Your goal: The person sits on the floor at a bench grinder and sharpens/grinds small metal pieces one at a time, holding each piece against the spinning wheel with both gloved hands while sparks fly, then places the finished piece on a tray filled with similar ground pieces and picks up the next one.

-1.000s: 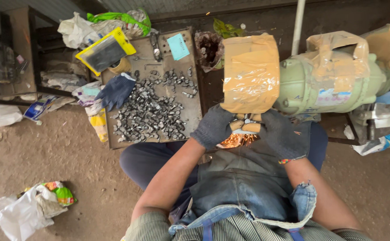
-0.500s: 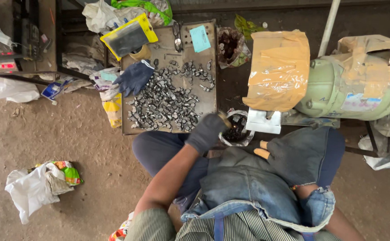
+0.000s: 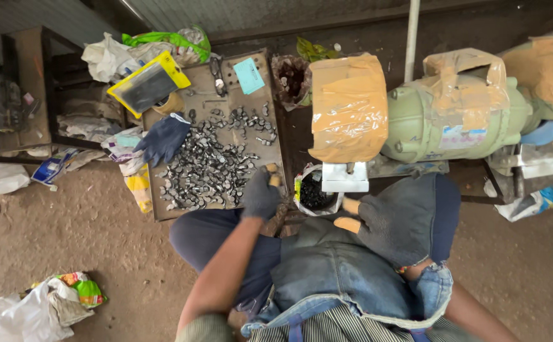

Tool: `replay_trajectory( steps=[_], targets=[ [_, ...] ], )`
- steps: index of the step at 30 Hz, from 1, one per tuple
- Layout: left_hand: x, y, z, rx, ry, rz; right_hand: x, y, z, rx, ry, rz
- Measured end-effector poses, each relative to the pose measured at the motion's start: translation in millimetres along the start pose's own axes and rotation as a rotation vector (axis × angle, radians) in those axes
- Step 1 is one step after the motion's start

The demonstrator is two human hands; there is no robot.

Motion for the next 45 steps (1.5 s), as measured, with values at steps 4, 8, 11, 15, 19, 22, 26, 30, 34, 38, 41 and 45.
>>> replay_trajectory(
  steps=[4, 8, 11, 15, 19, 22, 26, 30, 34, 38, 41, 45],
  targets=[
    [30.6, 46.0, -51.0, -0.347, -0.104, -0.951, -16.8, -12.3, 13.4, -0.021, -0.012, 0.037],
    [82.3, 33.2, -68.7, -0.195, 0.212, -0.573, -38.9, -32.1, 20.1, -0.018, -0.302, -0.154],
    [113.0, 22.4, -56.0, -0.018, 0.434, -0.094, -14.5, -33.5, 25.7, 0.023, -0.156, -0.201],
    [130.7, 31.2, -30.7, -0.138, 0.539, 0.002, 29.7, -27.0, 28.8, 0.071, 0.125, -0.184],
    [144.0, 31.7, -17.5, -0.296, 0.681, -0.041, 45.5, -22.0, 38.1, 0.04, 0.096, -0.179],
    [138.9, 37.1, -8.6, -0.334, 0.647, 0.059, 44.6, -22.8, 43.3, 0.023, 0.011, -0.156],
    [130.9, 34.2, -12.8, -0.256, 0.68, 0.006, 42.1, -23.7, 49.2, 0.048, -0.006, -0.091],
    [115.9, 28.8, -33.5, -0.134, 0.761, -0.073, 30.2, -27.4, 43.6, 0.088, 0.009, -0.194],
    [93.6, 29.2, -61.5, -0.087, 0.865, 0.049, 10.1, -15.5, 18.4, -0.05, -0.09, -0.257],
    [58.8, 31.9, -67.0, -0.196, 0.857, 0.265, -2.6, 9.1, -5.8, -0.143, -0.358, -0.308],
    [-2.4, 35.5, -32.8, -0.264, 0.45, 1.069, 33.0, 26.5, -15.3, -0.179, -0.043, -0.255],
    [-11.3, -1.3, -10.1, -0.093, 0.401, 1.046, 40.1, 41.2, -22.5, -0.267, -0.021, -0.2]
  ],
)
Point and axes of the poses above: each hand's wrist, its own z-axis towards the middle knuckle, its own y-axis out of the palm, x = y × z, the point moved 8 cm from there along z, towards the middle knuckle, and after that the axes turned 12 degrees about -y, right-handed, at the moved point
